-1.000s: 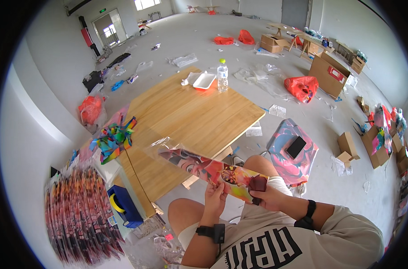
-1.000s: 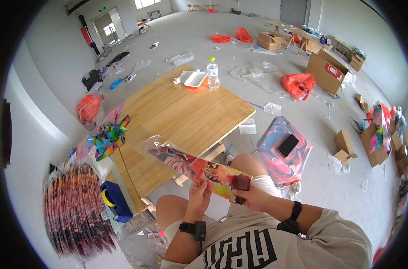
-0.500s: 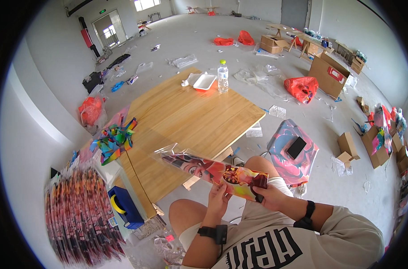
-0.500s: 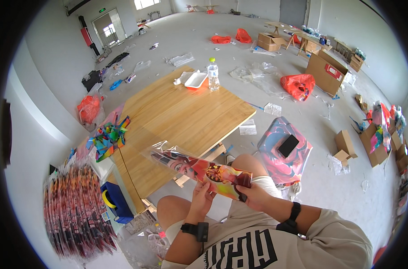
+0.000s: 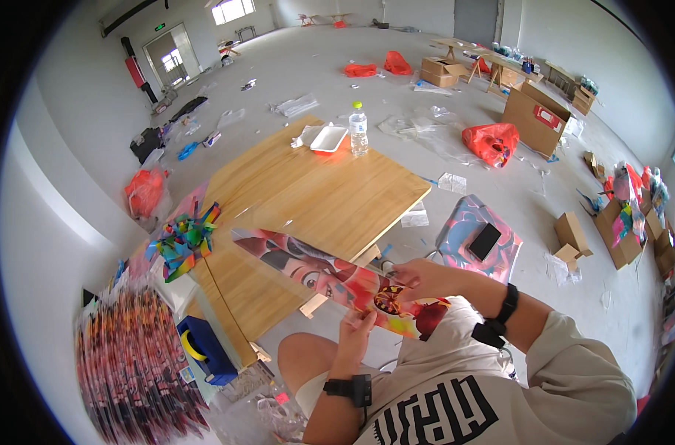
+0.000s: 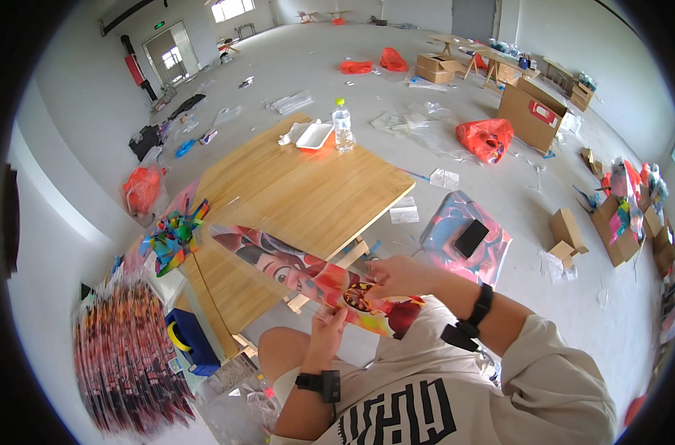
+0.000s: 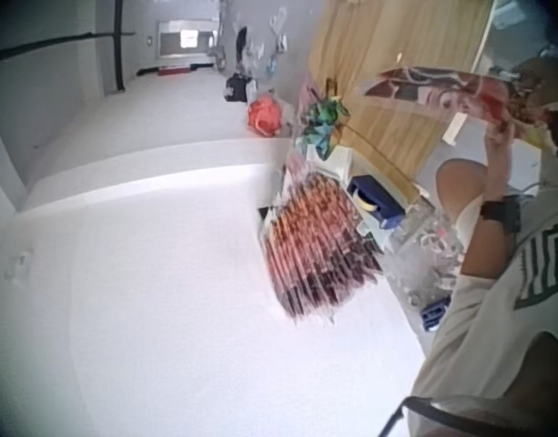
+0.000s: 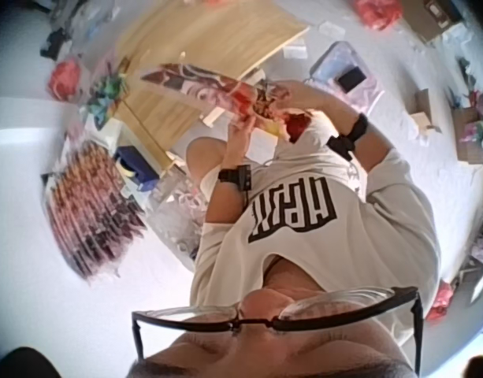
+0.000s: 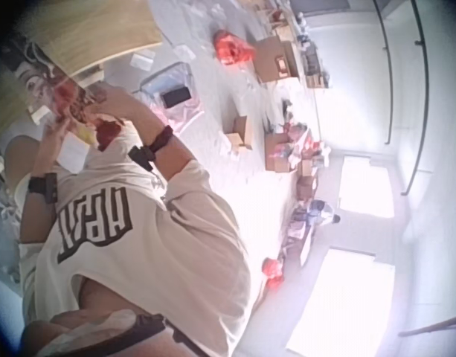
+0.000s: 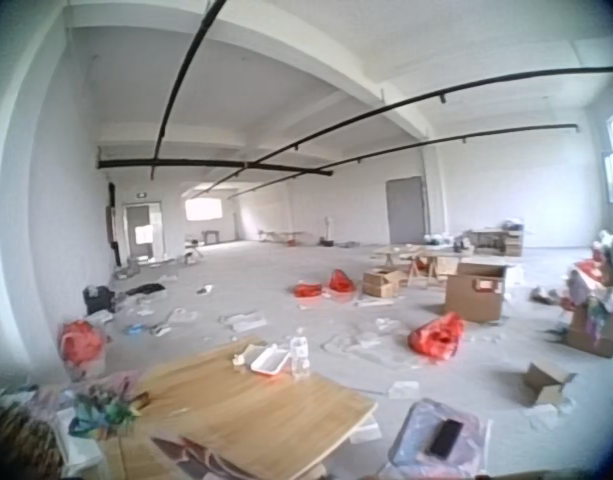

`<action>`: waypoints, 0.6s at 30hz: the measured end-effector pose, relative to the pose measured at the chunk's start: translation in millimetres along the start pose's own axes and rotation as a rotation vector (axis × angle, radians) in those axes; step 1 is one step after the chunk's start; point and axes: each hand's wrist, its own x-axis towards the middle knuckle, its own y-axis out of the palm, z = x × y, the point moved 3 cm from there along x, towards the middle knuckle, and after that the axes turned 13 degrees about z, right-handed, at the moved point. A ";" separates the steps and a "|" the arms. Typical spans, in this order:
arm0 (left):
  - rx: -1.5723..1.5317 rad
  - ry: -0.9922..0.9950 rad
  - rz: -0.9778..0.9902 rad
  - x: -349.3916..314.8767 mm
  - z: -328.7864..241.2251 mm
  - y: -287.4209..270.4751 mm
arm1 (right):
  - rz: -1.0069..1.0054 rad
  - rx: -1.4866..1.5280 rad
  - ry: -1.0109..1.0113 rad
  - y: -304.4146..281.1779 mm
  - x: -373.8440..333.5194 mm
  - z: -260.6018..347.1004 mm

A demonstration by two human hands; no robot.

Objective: Assembling a kite by attaching its frame and string.

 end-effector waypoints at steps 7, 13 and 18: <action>-0.012 -0.014 -0.032 -1.6 6.9 -9.3 | -0.011 -0.133 0.245 4.8 14.6 50.7; 0.033 -0.009 -0.052 -3.3 6.5 -10.1 | -0.074 0.082 0.248 6.8 14.4 53.2; 0.063 0.005 -0.083 -3.4 4.7 -7.9 | -0.131 0.153 0.278 6.7 11.0 75.6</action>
